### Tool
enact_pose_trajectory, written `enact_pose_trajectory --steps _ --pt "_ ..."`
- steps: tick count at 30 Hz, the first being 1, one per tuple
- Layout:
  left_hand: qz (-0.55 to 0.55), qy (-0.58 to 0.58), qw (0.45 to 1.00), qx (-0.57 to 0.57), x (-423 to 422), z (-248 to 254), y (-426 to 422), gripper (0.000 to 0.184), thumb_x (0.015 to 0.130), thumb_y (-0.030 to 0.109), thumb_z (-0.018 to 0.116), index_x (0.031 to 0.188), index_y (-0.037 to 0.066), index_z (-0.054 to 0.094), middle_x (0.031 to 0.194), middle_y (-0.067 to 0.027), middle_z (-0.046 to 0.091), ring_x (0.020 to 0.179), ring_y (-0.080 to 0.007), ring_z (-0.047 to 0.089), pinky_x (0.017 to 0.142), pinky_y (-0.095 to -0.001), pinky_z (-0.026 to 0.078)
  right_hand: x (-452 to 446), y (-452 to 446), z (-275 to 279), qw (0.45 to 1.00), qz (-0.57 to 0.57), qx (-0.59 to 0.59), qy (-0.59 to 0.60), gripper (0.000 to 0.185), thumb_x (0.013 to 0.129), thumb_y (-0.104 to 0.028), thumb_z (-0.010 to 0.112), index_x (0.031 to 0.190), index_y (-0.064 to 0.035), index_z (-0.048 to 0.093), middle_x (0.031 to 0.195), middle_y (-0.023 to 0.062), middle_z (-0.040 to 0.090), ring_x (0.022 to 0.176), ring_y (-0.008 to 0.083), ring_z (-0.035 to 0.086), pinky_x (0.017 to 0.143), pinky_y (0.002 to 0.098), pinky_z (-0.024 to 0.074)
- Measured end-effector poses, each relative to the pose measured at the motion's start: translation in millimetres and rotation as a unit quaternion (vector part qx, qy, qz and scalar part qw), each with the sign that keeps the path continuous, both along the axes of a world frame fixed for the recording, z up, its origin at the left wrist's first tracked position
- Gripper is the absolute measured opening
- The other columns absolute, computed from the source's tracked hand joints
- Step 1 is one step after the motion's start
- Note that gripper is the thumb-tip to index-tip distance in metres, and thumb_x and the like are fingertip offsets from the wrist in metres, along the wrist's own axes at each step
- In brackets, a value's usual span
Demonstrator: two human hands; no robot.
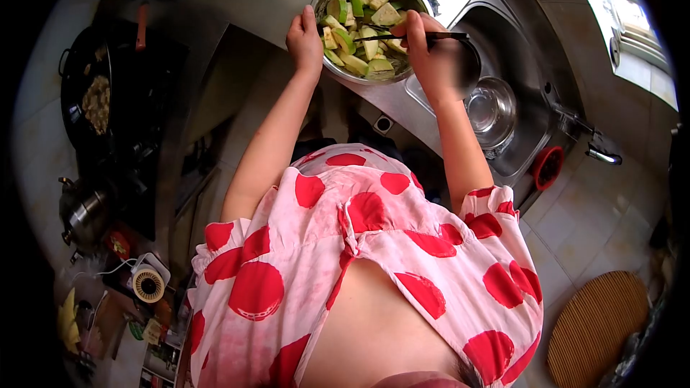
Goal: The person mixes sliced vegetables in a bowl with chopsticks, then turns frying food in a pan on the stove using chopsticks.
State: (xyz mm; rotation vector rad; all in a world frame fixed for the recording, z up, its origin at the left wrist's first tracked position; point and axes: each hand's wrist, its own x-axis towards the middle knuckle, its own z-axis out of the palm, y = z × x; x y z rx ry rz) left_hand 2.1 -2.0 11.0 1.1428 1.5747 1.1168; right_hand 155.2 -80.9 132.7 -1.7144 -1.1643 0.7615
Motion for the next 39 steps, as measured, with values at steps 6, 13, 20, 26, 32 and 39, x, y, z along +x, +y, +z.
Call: enact_pose_trajectory --steps 6,13,20,26,32,39 --pt "0.016 -0.032 0.999 0.007 0 -8 2 0.043 0.091 0.036 0.049 0.068 -0.001 0.051 0.058 -0.0066 0.050 0.056 -0.0144 0.042 0.057 -0.0320 0.039 -21 2 -12 0.958 0.188 0.174 -0.128 0.023 0.084 -0.007 0.057 0.061 -0.0008 0.058 0.059 0.0099 0.054 0.050 0.0246 0.051 0.048 0.0324 0.0406" --pt "0.015 -0.024 0.999 0.016 1 -7 -3 0.043 0.091 0.036 0.049 0.067 0.000 0.050 0.057 -0.0053 0.049 0.055 -0.0132 0.041 0.056 -0.0315 0.038 26 -19 -17 0.986 0.036 0.096 -0.131 0.028 0.089 -0.016 0.053 0.068 -0.0003 0.064 0.063 0.0078 0.058 0.050 0.0157 0.052 0.048 0.0260 0.0414" --pt "0.031 -0.034 0.998 0.034 5 -8 -4 0.043 0.091 0.035 0.049 0.069 -0.001 0.052 0.058 -0.0044 0.050 0.056 -0.0123 0.041 0.057 -0.0303 0.039 45 40 -51 0.991 -0.098 0.094 0.013 0.032 0.090 -0.024 0.054 0.072 0.0004 0.064 0.062 0.0045 0.060 0.053 0.0078 0.053 0.049 0.0204 0.0411" --pt "0.037 -0.038 0.999 0.008 5 -5 -6 0.042 0.092 0.035 0.049 0.071 -0.001 0.053 0.057 -0.0036 0.049 0.057 -0.0121 0.041 0.058 -0.0298 0.039 50 -13 22 0.986 -0.114 0.093 0.080 0.033 0.091 -0.022 0.051 0.072 0.0004 0.065 0.059 0.0028 0.058 0.050 0.0075 0.050 0.047 0.0211 0.0391" --pt "0.020 -0.022 1.000 -0.007 3 0 -9 0.042 0.093 0.035 0.047 0.073 -0.002 0.053 0.062 -0.0035 0.051 0.061 -0.0121 0.042 0.061 -0.0294 0.039 34 -46 -10 0.964 0.004 0.135 -0.229 0.028 0.086 -0.011 0.056 0.060 -0.0012 0.061 0.054 0.0082 0.053 0.044 0.0162 0.047 0.045 0.0277 0.0358" --pt "0.024 -0.066 0.997 0.010 3 -8 -14 0.041 0.093 0.034 0.047 0.076 -0.003 0.053 0.065 -0.0042 0.052 0.063 -0.0123 0.043 0.063 -0.0288 0.040 27 -30 -50 0.967 -0.079 0.123 -0.210 0.009 0.075 -0.007 0.060 0.068 -0.0066 0.055 0.061 0.0027 0.057 0.051 0.0167 0.053 0.047 0.0288 0.0407"
